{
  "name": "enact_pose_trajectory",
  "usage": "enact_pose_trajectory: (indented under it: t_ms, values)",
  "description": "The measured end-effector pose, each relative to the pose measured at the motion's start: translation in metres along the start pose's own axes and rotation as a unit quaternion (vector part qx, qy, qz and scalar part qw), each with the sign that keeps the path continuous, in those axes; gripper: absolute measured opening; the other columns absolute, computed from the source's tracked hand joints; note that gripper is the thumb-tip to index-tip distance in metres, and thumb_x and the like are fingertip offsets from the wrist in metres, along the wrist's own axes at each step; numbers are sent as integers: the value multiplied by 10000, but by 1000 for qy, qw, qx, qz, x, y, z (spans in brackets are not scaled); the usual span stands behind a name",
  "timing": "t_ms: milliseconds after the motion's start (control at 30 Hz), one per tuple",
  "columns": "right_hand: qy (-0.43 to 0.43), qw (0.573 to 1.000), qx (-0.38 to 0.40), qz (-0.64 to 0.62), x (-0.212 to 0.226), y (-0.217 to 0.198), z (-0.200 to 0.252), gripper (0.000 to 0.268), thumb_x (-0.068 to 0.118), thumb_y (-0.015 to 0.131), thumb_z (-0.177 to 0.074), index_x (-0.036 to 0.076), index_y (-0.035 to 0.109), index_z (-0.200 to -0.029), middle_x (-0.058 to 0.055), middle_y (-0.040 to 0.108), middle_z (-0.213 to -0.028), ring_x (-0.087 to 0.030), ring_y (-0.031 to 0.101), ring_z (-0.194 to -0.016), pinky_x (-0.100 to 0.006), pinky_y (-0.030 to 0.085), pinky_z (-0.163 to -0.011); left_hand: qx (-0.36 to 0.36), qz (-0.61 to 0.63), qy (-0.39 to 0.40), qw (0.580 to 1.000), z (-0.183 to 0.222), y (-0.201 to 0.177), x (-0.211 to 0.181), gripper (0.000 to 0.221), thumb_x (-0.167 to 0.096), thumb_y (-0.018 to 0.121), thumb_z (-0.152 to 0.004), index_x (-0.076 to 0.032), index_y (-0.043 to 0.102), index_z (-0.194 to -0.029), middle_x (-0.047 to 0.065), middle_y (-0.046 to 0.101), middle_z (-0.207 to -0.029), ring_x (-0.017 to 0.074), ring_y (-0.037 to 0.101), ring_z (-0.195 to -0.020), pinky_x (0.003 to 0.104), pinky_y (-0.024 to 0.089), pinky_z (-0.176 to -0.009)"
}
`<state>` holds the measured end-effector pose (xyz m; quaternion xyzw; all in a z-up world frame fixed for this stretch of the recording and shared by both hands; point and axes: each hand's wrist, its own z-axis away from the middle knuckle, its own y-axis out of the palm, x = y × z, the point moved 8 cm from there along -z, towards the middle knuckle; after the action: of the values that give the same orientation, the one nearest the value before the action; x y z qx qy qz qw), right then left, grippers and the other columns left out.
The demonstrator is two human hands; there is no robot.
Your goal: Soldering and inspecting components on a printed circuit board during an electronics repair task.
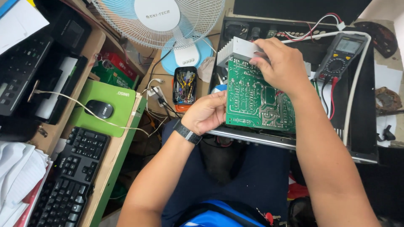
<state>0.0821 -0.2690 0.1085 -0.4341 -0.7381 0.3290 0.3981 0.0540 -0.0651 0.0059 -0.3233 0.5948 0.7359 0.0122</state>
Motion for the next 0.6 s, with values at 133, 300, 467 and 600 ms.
enact_pose_trajectory:
  t_ms: [133,300,467,600]
  values:
    - [-7,1000,-4,-15,1,-3,1,397,255,805,-1170,114,726,-1532,-49,782,-1387,-310,796,-1156,-513,571,-777,-10,-9,4,1000,-1,0,2,363,-91,707,-1182,62,685,-1511,172,830,-1360,275,832,-1197,445,693,-1108]
    - [-17,1000,7,-6,2,2,3,385,288,821,-1160,87,741,-1478,-66,793,-1353,-355,775,-1018,-527,571,-738,-79,-40,4,996,-2,-28,9,241,62,543,-1155,92,719,-1316,204,838,-1207,302,846,-1052,436,720,-993]
    - [-23,1000,-3,-12,5,-2,3,383,283,822,-1162,98,734,-1486,-64,793,-1347,-326,787,-1059,-508,575,-734,-66,-39,19,997,1,-22,0,249,-28,577,-1204,97,706,-1376,198,824,-1290,297,828,-1130,446,714,-1046]
    - [-15,999,4,-32,3,-7,3,353,236,812,-1171,51,728,-1460,-94,780,-1395,-267,830,-1154,-481,572,-788,-127,-95,32,987,17,-17,-24,200,-164,628,-1210,-24,710,-1093,117,748,-1037,229,773,-943,423,731,-931]
